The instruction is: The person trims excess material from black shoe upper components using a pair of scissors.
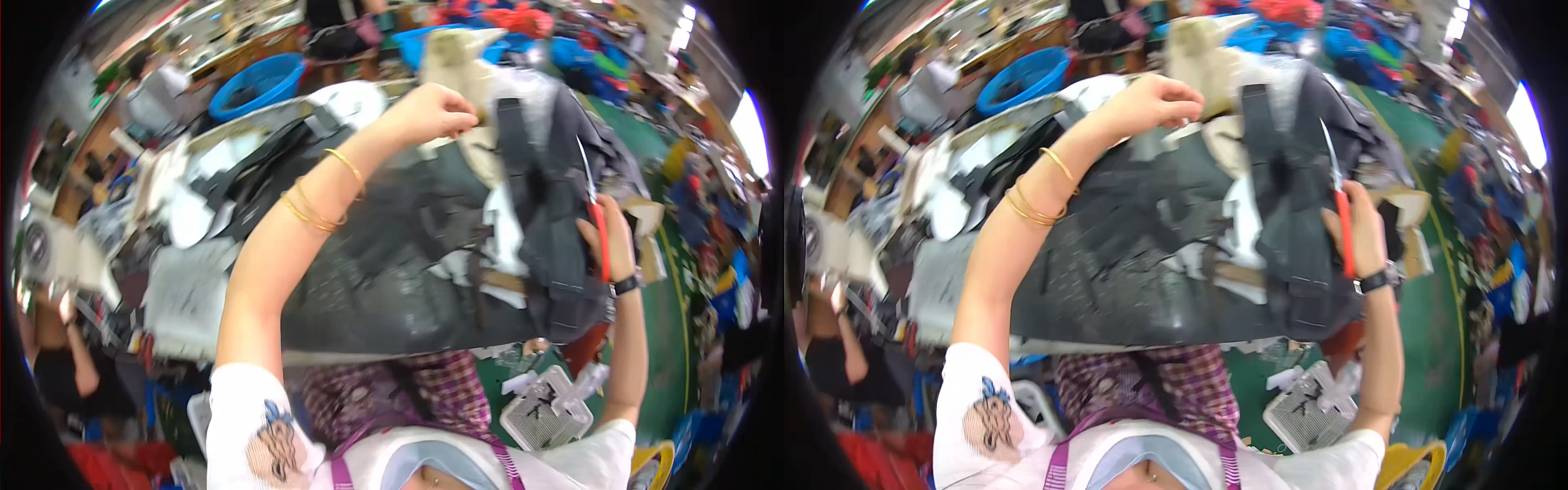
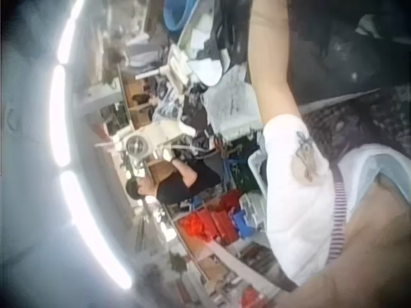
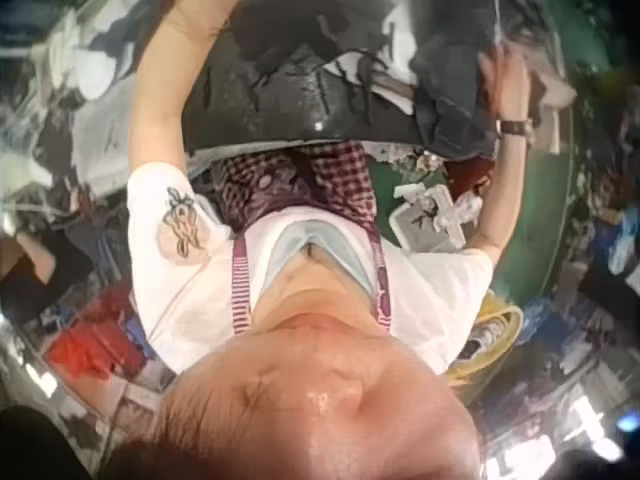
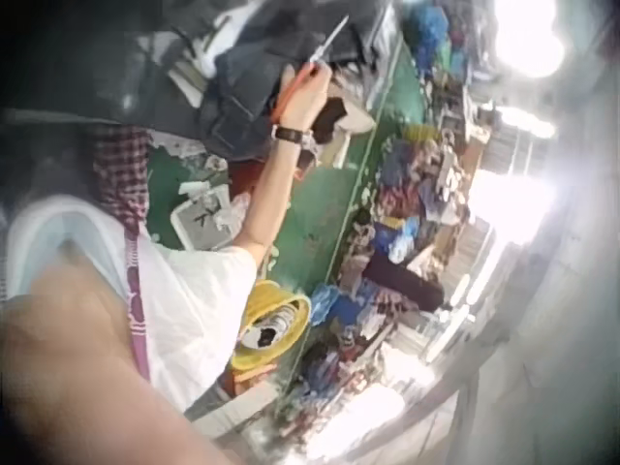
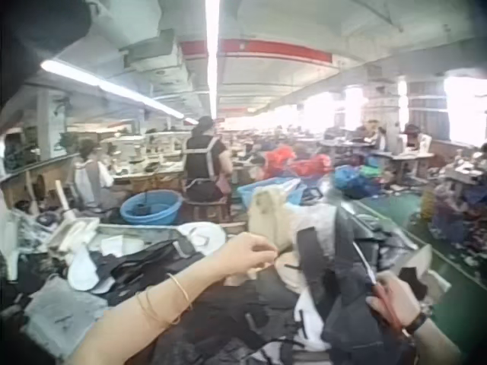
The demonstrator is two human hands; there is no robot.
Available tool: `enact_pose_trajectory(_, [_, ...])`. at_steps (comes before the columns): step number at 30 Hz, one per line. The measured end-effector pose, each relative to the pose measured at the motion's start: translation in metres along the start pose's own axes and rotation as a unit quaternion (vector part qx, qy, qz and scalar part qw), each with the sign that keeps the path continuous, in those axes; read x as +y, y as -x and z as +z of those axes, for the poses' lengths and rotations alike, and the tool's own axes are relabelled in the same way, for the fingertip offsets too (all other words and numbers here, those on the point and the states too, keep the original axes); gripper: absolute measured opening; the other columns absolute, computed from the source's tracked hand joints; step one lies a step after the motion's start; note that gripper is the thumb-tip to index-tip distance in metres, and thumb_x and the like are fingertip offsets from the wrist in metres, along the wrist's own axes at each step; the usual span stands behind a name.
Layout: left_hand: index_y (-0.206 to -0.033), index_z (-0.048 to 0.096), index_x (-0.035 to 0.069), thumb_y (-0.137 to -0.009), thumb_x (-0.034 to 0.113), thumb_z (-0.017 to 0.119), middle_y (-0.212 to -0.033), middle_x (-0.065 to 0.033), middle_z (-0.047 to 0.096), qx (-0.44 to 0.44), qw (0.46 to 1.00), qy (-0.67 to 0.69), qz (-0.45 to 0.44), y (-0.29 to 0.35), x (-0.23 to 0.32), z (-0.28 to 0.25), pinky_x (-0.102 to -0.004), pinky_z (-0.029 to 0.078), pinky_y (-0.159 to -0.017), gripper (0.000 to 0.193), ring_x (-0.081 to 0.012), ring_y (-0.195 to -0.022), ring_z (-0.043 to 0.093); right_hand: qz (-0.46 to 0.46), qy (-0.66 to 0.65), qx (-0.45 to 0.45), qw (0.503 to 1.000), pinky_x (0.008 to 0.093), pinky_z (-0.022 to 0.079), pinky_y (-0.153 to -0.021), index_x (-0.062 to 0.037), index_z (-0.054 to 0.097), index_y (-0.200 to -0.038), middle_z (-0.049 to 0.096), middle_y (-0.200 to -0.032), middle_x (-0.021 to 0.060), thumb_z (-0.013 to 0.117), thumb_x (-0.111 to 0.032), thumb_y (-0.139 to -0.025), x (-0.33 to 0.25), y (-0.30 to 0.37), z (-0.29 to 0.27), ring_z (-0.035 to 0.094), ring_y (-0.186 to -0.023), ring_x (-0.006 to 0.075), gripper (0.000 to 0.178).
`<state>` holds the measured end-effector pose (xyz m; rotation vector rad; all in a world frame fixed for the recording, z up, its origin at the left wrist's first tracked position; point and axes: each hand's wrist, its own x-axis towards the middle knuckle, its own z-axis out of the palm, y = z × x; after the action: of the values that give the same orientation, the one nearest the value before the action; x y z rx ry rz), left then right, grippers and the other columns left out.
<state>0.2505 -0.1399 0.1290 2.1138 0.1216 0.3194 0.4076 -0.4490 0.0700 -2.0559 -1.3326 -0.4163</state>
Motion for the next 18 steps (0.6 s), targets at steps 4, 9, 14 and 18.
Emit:
enact_pose_trajectory(4, [-0.071, 0.064, 0.0, -0.077, 0.018, 0.063, -0.062, -0.0041, 0.061, 0.054, 0.951, -0.186, -0.242, 0.124, -0.047, -0.09, -0.0216, 0.047, -0.055, 0.019, -0.0087, -0.055, 0.057, 0.098, 0.101, -0.046, 0.989, 0.0393, 0.044, -0.059, -0.005, 0.048, -0.105, 0.058, -0.074, 0.0168, 0.065, -0.016, -0.079, -0.026, -0.006, 0.002, 0.058, -0.066, 0.0328, 0.033])
enact_pose_trajectory(9, [-0.092, 0.057, 0.0, -0.063, 0.036, 0.076, -0.09, -0.0203, 0.062, 0.029, 0.818, -0.462, -0.342, 0.22, -0.097, -0.081, -0.0393, 0.046, -0.076, 0.05, -0.0344, -0.087, 0.059, 0.031, 0.062, 0.044, 0.997, 0.0387, 0.044, -0.07, -0.0017, 0.051, -0.108, 0.059, -0.092, 0.0188, 0.063, -0.015, -0.081, -0.073, -0.009, 0.006, 0.057, -0.081, 0.0346, 0.033])
enact_pose_trajectory(14, [-0.093, 0.053, -0.002, -0.066, 0.033, 0.074, -0.091, -0.0192, 0.062, 0.144, 0.843, -0.402, -0.327, 0.24, -0.101, -0.062, -0.0378, 0.046, -0.074, 0.05, -0.0317, -0.086, 0.06, -0.077, -0.044, -0.074, 0.993, 0.0327, 0.045, -0.064, -0.0023, 0.055, -0.101, 0.058, -0.082, 0.0121, 0.069, -0.006, -0.069, -0.138, -0.004, 0.016, 0.057, -0.07, 0.0277, 0.035])
enact_pose_trajectory(18, [-0.102, 0.054, -0.004, -0.074, 0.021, 0.069, -0.091, -0.0125, 0.062, 0.166, 0.941, -0.192, -0.225, 0.233, -0.071, -0.056, -0.0289, 0.047, -0.072, 0.04, -0.0152, -0.08, 0.059, -0.115, -0.087, -0.153, 0.978, 0.0323, 0.044, -0.058, -0.0065, 0.056, -0.095, 0.054, -0.073, 0.0094, 0.069, -0.007, -0.067, -0.162, -0.008, 0.028, 0.055, -0.064, 0.0255, 0.031])
